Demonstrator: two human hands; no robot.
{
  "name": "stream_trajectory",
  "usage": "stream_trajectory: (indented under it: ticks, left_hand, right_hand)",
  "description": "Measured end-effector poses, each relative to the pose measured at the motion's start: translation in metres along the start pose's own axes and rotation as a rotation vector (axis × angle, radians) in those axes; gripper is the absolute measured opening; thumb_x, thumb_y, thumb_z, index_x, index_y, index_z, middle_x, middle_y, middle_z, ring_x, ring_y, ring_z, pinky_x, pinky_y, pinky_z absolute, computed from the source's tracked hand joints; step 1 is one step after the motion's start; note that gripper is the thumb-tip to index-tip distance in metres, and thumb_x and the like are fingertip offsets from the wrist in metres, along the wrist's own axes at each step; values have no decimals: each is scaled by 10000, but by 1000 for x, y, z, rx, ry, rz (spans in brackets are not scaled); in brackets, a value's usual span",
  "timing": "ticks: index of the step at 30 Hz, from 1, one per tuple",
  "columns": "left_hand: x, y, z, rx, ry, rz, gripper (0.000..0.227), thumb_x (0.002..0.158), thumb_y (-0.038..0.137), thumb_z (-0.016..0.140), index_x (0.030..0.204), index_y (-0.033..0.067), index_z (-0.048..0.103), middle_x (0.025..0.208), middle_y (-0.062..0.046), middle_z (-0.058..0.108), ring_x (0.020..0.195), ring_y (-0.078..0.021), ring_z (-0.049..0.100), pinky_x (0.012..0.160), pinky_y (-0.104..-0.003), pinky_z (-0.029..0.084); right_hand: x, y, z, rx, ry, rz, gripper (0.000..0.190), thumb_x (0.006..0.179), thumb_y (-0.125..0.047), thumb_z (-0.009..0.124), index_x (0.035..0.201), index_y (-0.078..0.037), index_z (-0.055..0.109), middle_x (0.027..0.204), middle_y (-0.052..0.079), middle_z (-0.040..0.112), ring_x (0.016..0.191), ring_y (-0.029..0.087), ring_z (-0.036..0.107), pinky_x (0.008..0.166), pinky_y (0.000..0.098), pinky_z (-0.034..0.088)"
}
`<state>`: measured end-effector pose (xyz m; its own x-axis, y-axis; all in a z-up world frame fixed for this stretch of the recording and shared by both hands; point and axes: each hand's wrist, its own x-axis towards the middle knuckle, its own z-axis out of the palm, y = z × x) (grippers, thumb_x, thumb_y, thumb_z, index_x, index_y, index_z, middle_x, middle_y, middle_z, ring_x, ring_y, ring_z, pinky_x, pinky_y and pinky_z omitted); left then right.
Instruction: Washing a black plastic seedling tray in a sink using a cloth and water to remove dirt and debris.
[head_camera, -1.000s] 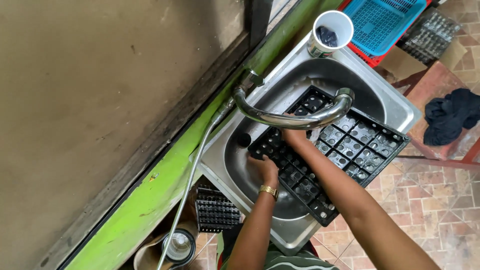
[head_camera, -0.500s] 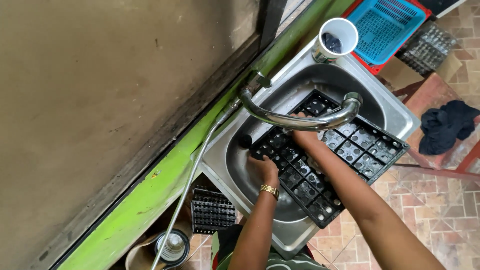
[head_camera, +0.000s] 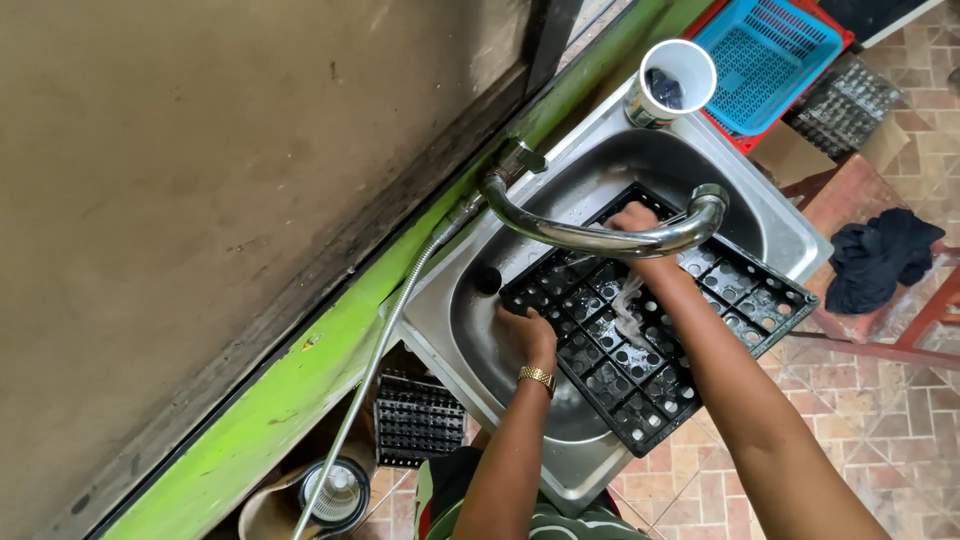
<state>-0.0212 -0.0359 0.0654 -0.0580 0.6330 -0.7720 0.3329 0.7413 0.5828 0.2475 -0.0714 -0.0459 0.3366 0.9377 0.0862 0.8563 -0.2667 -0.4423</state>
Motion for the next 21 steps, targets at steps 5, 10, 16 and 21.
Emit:
stream_trajectory:
  ticks: [5,10,16,21]
  left_hand:
    - [26,-24,15,15,-2,21,552,1064,147,452,1544,16,212,1473,-357,450,1374,-471,483,1073,-590,477]
    - [49,-52,28,5,6,69,549,1063,128,458,1535,-10,214,1454,-392,445,1376,-512,462,1109,-606,433]
    - [48,-41,29,79,2,51,537,1058,137,478,1531,18,255,1469,-353,464,1398,-472,463,1130,-571,428]
    - [59,-40,36,62,30,102,571,1042,126,500,1536,-5,244,1501,-324,421,1417,-448,440,1136,-557,426]
  right_hand:
    - [1,-71,-2,-151,-195,62,202,919,-156,623,1090,-133,727,938,153,648,887,389,677,834,478,558]
    - [-2,-105,1,-154,-287,116,197,932,-151,594,1052,-128,750,941,156,698,914,387,704,835,485,571]
    - [-13,-59,30,-196,-239,262,295,1042,-307,521,1092,-109,733,1023,208,727,1077,422,676,1021,540,494]
    - [-13,-34,51,-180,-89,309,240,1061,-246,484,1036,-92,667,890,194,671,1005,414,677,917,511,466]
